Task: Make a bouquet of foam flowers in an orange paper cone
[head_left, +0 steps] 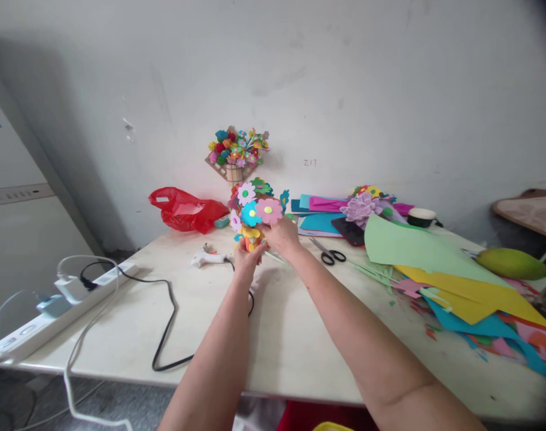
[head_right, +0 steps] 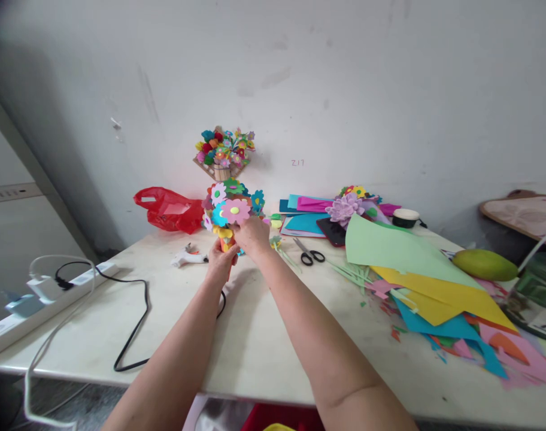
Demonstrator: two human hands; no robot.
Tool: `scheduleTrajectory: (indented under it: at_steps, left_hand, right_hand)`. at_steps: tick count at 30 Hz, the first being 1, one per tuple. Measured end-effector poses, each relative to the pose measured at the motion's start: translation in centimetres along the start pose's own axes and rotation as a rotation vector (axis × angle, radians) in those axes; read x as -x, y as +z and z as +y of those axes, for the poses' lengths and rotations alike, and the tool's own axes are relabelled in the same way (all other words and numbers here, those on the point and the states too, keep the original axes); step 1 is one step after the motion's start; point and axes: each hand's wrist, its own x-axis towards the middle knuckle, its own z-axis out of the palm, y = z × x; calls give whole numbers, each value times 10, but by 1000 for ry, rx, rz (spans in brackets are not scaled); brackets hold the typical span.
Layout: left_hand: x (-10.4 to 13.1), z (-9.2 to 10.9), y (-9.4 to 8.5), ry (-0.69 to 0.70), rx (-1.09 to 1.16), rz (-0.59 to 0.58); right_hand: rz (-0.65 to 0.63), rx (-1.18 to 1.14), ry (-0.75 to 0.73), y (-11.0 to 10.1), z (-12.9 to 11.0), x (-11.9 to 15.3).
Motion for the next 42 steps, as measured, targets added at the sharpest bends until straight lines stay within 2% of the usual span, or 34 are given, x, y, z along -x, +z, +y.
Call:
scheduleTrajectory:
  at_steps: [7, 20, 30, 42]
  left_hand:
    - [-1, 0, 1, -7, 14, -2]
    - [3, 8, 4, 10, 47, 2]
    - [1, 5, 1, 20, 58, -1]
    - [0, 4, 0, 51, 59, 20]
  right_hand:
    - [-56, -31, 7, -7, -1, -1]
    - [-15, -31, -33, -3, 1, -2]
    - [-16, -76, -42, -10, -4, 1]
    - [10, -68, -33, -2, -5, 2]
